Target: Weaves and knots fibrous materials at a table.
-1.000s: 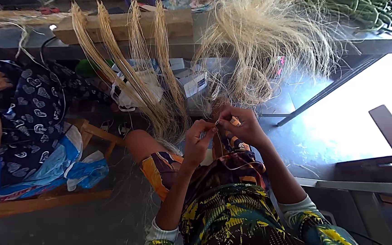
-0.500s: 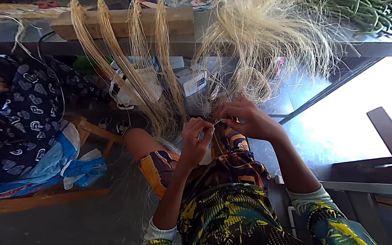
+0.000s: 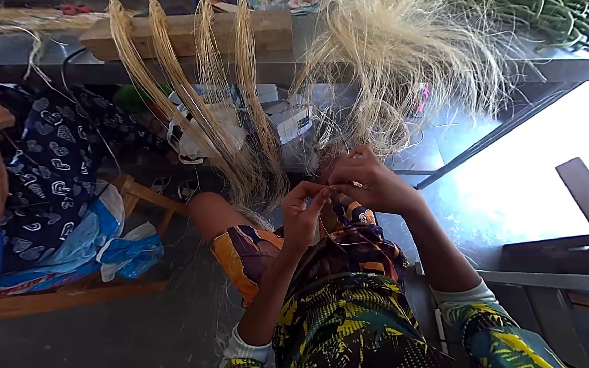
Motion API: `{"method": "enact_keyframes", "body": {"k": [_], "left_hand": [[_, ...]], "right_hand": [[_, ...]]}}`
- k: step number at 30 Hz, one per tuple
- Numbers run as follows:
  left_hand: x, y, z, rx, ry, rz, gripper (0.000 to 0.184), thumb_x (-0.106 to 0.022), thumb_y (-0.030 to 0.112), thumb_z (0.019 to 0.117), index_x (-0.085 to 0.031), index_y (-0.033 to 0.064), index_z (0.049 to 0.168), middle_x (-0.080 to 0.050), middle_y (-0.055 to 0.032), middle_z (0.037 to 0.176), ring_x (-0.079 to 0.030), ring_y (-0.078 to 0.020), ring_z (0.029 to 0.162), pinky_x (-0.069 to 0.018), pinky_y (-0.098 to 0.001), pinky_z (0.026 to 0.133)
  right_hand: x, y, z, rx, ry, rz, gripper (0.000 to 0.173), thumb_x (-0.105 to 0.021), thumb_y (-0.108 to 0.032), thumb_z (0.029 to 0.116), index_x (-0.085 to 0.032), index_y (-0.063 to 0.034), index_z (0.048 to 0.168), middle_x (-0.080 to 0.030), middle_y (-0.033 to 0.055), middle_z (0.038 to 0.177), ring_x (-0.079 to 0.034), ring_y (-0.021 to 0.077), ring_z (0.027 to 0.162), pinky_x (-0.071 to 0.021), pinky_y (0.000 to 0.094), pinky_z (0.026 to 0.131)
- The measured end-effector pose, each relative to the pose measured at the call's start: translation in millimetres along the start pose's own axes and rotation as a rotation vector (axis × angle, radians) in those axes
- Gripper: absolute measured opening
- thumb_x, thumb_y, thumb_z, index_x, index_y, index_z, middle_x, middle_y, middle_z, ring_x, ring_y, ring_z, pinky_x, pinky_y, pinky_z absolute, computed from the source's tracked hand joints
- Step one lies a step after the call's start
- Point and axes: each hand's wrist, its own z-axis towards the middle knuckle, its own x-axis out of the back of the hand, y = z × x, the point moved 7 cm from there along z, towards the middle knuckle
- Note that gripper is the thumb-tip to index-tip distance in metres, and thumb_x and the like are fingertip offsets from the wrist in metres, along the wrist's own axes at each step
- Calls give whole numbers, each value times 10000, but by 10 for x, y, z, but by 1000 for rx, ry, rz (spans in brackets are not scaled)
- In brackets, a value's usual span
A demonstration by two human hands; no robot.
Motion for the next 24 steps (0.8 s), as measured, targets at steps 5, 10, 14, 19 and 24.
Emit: {"method": "enact_keyframes", "body": {"k": [5,10,14,19,24], "left_hand": [[22,-37,-5,35,-9,-13,122,-608,26,951,-714,77,918,-688,28,795,-653,-61,747,-564,-243,751],[21,-50,0,83,-32,-15,114,-609,59,975,-723,56,977,-687,14,808,-649,-68,757,-561,-251,764],[19,-112,10,129,-117,-96,250,-482,117,1038,-725,59,1020,-694,20,812,-660,-70,772,-562,-264,799],[-13,-134,5,155,-158,-101,206,-499,72,1019,-672,105,913,-635,52,772,-595,-28,706,-521,-212,716],[-57,-144,-18,212,-216,-96,220,-436,99,1025,-595,161,885,-532,104,741,-505,16,685,-434,-155,669]], "right_hand": [[-18,24,9,2,20,7,139,-594,-120,961,-722,-89,916,-664,-27,795,-614,63,782,-361,493,1003],[12,26,13,11,49,29,141,-589,-104,952,-721,-77,909,-660,-19,792,-600,71,777,-374,465,972],[69,60,0,-1,75,49,142,-591,-112,955,-721,-77,907,-660,-25,793,-594,55,761,-390,449,977],[102,90,-39,-6,106,63,134,-590,-98,933,-719,-71,905,-681,-13,828,-601,62,787,-394,442,971],[58,128,-51,-1,101,85,99,-622,-104,897,-715,-71,896,-647,-26,783,-560,48,730,-393,420,930]]}}
